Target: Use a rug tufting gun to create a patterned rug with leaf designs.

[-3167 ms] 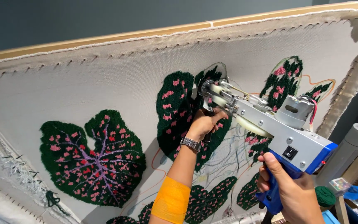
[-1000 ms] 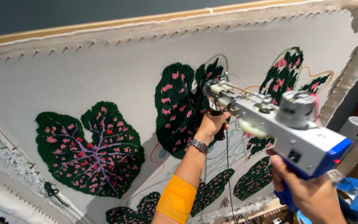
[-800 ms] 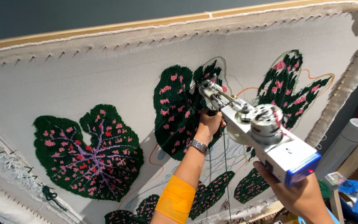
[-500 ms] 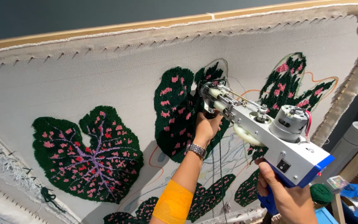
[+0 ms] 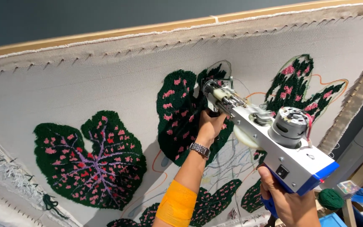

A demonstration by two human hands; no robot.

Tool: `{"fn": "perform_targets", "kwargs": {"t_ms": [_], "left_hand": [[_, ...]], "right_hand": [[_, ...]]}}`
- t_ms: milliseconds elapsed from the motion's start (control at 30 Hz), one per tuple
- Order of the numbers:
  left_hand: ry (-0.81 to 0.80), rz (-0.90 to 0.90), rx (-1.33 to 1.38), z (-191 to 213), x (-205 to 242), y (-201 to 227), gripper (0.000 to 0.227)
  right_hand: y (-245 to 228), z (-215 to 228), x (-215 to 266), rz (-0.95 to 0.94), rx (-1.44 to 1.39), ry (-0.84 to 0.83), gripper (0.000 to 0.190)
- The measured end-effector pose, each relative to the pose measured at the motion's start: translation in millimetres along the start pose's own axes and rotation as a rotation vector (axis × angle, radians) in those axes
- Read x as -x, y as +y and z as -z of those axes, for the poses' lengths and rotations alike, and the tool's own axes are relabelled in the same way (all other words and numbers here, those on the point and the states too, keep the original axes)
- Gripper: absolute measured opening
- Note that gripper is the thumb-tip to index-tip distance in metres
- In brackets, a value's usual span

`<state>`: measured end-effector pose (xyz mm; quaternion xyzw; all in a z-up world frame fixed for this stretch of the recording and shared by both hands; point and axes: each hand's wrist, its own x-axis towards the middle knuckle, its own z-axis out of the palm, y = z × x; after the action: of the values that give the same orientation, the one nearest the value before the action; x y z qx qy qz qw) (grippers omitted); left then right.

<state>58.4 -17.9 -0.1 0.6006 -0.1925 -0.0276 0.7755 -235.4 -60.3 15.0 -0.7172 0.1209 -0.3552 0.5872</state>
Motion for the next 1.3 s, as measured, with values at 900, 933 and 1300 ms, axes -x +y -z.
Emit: {"fn": "perform_targets", "kwargs": {"t_ms": [900, 933, 1300], "left_hand": [[-0.666, -0.135, 0.045, -20, 113, 73, 0.025], [-0.665, -0.137, 0.045, -16, 121, 70, 0.025], [-0.092, 0.043, 0.392, 82, 172, -49, 0.021]], "right_hand": [[119, 210, -10, -0.236, -0.484, -0.205, 0.065], [118, 210, -11, -0.235, -0.484, -0.207, 0.065], [49, 108, -52, -0.149, -0.403, -0.608, 0.103]]}}
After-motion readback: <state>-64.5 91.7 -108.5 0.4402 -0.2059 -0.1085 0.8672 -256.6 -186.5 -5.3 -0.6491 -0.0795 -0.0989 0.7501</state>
